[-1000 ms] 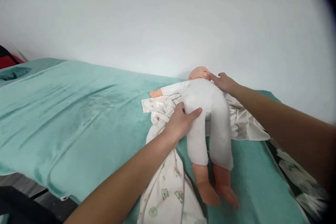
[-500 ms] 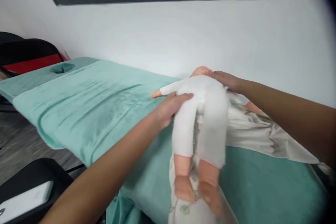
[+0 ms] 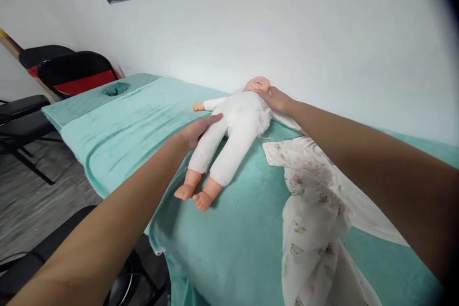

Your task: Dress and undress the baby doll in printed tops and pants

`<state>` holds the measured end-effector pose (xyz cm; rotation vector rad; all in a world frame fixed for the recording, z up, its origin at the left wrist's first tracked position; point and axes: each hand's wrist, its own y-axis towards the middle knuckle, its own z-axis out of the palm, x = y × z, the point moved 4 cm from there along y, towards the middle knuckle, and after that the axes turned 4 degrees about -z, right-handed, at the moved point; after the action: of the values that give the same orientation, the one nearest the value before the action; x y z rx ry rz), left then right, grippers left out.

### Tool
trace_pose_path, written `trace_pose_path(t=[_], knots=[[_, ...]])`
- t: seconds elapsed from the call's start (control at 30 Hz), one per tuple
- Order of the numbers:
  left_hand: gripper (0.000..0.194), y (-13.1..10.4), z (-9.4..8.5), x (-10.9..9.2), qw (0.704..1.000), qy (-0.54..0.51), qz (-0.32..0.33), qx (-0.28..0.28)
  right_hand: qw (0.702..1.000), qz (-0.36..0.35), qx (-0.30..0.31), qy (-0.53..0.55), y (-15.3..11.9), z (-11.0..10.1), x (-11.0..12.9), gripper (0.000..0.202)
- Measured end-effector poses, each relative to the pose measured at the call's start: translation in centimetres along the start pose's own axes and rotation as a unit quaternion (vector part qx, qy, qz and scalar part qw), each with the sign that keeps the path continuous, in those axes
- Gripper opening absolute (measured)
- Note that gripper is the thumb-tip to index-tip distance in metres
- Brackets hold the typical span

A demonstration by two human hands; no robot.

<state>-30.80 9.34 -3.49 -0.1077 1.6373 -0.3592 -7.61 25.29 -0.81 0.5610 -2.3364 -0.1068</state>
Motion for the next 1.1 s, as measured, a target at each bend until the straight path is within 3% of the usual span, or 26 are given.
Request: trace_pose_path(t=[0.07, 0.13, 0.2, 0.27, 0.33, 0.4, 0.43, 0.53, 0.6, 0.67, 0.73, 0.8, 0.93, 1.03, 1.1], knots=[[0.060, -0.1, -0.2, 0.4, 0.997, 0.060, 0.012, -0.046, 0.997, 0.058, -0.006, -0.049, -1.0, -1.1, -2.3, 0.070], [0.057, -1.0, -0.4, -0.3, 0.974, 0.148, 0.045, -0.167, 0.986, 0.121, 0.013, -0.117, -3.4, -3.2, -5.3, 0.066], [0.047, -2.8, 0.5, -2.0, 0.915, 0.242, 0.131, -0.296, 0.968, 0.166, 0.037, -0.183, -7.0, -5.9, -8.5, 0.060], [0.035, -5.4, 3.4, -3.8, 0.863, 0.293, 0.235, -0.338, 0.944, 0.187, 0.068, -0.262, -11.6, -8.7, -11.3, 0.056], [0.023, -7.8, 8.0, -4.1, 0.876, 0.291, 0.281, -0.262, 0.912, 0.182, 0.119, -0.348, -16.3, -11.1, -13.2, 0.058], [0.025, -9.4, 13.6, -2.6, 0.913, 0.312, 0.241, -0.103, 0.907, 0.165, 0.147, -0.359, -20.4, -13.0, -13.9, 0.059], [0.028, -10.1, 16.2, -1.4, 0.913, 0.335, 0.226, -0.057, 0.906, 0.157, 0.160, -0.359, -22.1, -13.7, -13.8, 0.056], [0.031, -11.7, 21.9, 1.2, 0.885, 0.377, 0.255, -0.096, 0.906, 0.139, 0.180, -0.358, -25.4, -15.2, -12.4, 0.039], [0.020, -12.3, 24.9, 2.0, 0.866, 0.397, 0.291, -0.085, 0.913, 0.115, 0.164, -0.355, -26.5, -16.0, -10.4, 0.034], [0.019, -13.2, 27.5, 1.4, 0.845, 0.405, 0.349, -0.031, 0.932, 0.077, 0.122, -0.334, -27.4, -17.1, -7.7, 0.036], [0.037, -14.5, 29.7, -0.3, 0.821, 0.398, 0.410, 0.011, 0.956, 0.033, 0.083, -0.278, -28.7, -18.3, -4.5, 0.036], [0.045, -15.5, 31.1, -2.3, 0.809, 0.381, 0.447, -0.013, 0.980, -0.024, 0.062, -0.188, -30.4, -19.5, -0.9, 0.035], [0.053, -16.8, 32.3, -6.1, 0.769, 0.387, 0.477, -0.178, 0.992, -0.083, 0.074, -0.055, -35.6, -21.7, 6.0, 0.033], [0.043, -17.3, 33.1, -8.0, 0.734, 0.460, 0.467, -0.176, 0.992, -0.076, 0.081, -0.054, -39.7, -23.4, 9.0, 0.032], [0.030, -17.7, 33.3, -9.0, 0.730, 0.507, 0.429, -0.162, 0.992, -0.027, 0.077, -0.092, -42.0, -24.6, 8.9, 0.033]])
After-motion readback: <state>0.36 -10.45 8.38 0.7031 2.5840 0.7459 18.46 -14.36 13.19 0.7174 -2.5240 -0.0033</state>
